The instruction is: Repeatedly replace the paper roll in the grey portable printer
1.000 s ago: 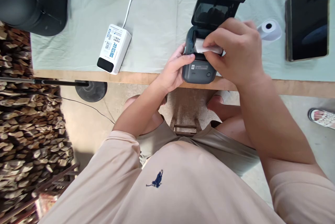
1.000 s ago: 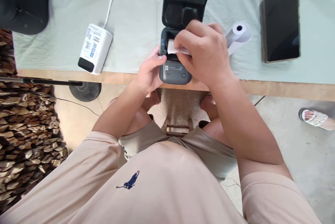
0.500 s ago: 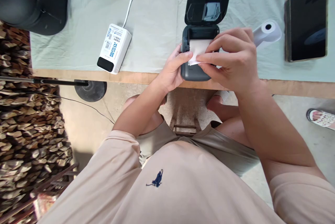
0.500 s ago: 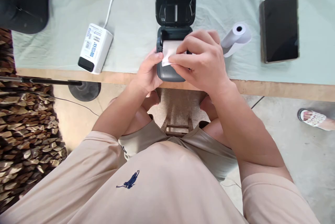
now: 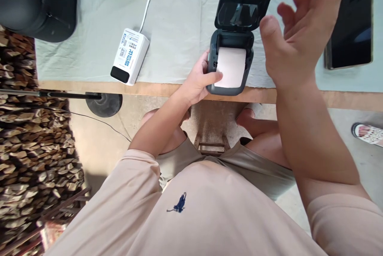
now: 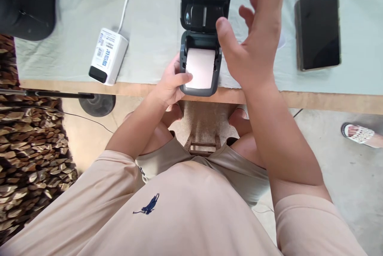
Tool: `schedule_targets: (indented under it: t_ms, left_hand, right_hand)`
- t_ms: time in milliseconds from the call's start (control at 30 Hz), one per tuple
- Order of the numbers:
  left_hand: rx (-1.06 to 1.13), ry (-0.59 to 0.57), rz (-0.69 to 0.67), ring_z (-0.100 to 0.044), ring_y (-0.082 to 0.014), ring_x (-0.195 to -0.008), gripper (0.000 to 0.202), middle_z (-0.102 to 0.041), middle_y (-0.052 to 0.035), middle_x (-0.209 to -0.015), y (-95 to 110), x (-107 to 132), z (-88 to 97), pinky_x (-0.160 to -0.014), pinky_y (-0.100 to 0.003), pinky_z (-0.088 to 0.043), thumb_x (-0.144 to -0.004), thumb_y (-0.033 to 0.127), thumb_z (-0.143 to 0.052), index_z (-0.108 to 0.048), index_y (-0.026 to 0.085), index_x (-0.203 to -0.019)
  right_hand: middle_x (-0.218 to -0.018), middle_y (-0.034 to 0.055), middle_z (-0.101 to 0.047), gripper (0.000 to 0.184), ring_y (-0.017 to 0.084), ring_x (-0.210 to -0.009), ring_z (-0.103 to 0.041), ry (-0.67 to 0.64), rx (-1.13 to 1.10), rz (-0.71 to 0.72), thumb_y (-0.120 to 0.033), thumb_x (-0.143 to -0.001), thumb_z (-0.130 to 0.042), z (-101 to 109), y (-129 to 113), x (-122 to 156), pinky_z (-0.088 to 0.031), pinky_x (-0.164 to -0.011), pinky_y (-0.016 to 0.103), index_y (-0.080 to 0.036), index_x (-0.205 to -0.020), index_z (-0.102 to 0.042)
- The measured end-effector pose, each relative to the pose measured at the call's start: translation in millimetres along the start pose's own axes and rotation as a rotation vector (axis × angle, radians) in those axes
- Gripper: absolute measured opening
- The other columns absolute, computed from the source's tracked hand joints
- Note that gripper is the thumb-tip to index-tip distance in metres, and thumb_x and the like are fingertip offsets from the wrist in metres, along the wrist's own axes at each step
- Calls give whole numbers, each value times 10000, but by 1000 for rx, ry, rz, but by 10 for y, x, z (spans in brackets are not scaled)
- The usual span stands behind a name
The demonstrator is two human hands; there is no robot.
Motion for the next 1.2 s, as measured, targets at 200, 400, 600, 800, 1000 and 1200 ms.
schedule_targets:
  t_ms: [200,400,600,800,1000,1200]
  left_hand:
    - [-25,-10,12,-720,-424,-1524,614,-740,6,-1036,-9,-4,23,-1213,-603,-664,-708,275,-901,-628,295,-1258]
    - [34,35,26,-729,-408,-1509,626,-762,-15,-1083,14,10,-3,-1208,-586,-663,-700,242,-913,-634,286,-1259]
    - [57,40,30,-731,-394,-1509,639,-776,-21,-1149,18,2,-7,-1191,-559,-666,-725,196,-877,-617,280,-1302]
    - [39,15,44,-799,-340,-1382,781,-812,-8,-1110,7,-4,25,-1130,-460,-682,-684,258,-956,-602,313,-1378]
    - [7,-4,48,-828,-336,-1323,871,-824,8,-1086,19,23,31,-1096,-453,-695,-660,288,-989,-594,323,-1436]
    - [44,-44,2,-818,-362,-1353,863,-821,-1,-1100,28,58,30,-1055,-453,-705,-621,322,-1000,-610,329,-1391]
  right_hand:
    - [-1276,67,-721,292,331,-1277,-687,59,-14,-89,-467,-1071,-751,-222,107,33,-690,-946,533,-411,-1352,-693]
    - [-1311,93,-696,256,329,-1402,-668,273,-113,49,-316,-955,-781,-449,335,96,-661,-1166,554,-362,-1190,-692]
    - [-1293,114,-652,176,371,-1409,-621,219,-154,72,-393,-924,-842,-536,380,225,-504,-1347,711,-348,-1016,-699]
    - [-1303,121,-637,194,380,-1400,-622,219,-186,92,-486,-957,-814,-547,440,266,-519,-1312,705,-335,-974,-694]
    - [-1468,87,-663,422,335,-1330,-686,173,-314,-64,-587,-986,-760,-630,595,235,-660,-1065,544,-403,-1340,-621]
    - [-1361,26,-756,885,250,-1020,-734,56,-533,-190,-734,-802,-904,-782,791,216,-657,-832,422,-475,-1552,-512]
Point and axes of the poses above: each hand's wrist, its own x-axis away from the middle knuckle, its own z-axis out of the back of the hand, y = z × x, the point moved 1 cm from there along -x, towards the middle knuckle
